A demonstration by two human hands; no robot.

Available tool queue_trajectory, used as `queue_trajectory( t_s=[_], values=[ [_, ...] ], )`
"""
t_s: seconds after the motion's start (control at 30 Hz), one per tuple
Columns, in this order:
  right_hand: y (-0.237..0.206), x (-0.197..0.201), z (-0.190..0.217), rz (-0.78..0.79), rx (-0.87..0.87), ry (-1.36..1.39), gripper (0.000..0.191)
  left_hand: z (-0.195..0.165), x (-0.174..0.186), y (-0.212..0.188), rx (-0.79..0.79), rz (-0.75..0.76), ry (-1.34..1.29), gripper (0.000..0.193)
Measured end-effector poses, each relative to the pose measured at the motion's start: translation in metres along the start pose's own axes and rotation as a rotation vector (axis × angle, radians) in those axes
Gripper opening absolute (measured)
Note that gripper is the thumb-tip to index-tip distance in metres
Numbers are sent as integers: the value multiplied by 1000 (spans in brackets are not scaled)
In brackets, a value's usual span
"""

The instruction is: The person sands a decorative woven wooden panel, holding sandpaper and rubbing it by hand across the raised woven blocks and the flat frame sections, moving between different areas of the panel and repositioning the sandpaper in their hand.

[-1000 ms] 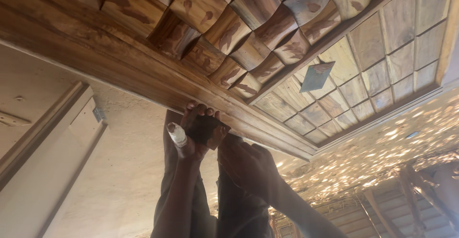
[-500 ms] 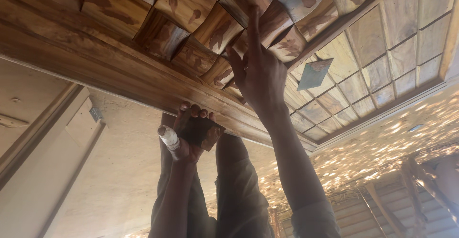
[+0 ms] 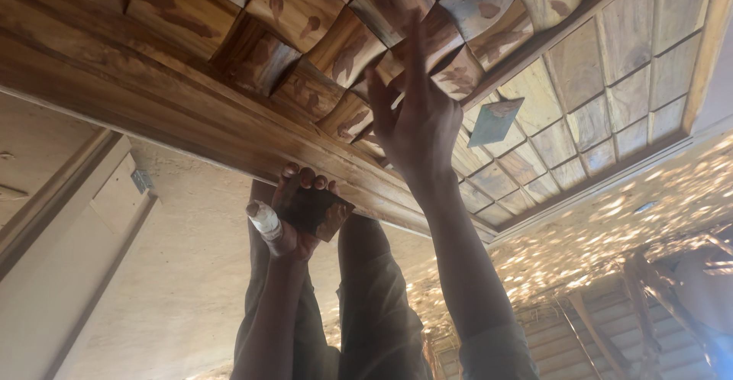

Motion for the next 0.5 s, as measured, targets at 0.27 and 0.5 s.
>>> queue_trajectory(
  t_s=[0.27, 0.5],
  values=[
    [5, 3, 3, 11, -17, 57, 49, -1, -3, 0, 28, -7, -13, 82],
    [13, 13, 5, -10, 143, -59, 56, -1, -3, 1, 59, 4, -22, 80]
  ],
)
Point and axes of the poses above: each hand's wrist, its own y-axis towards the middle knuckle, its own x-axis out of the back of the hand, z = x × y, the point moved 2 cm from there along y, towards the middle knuckle, and after that the axes turned 6 degrees about -y, right-handed, at the moved point
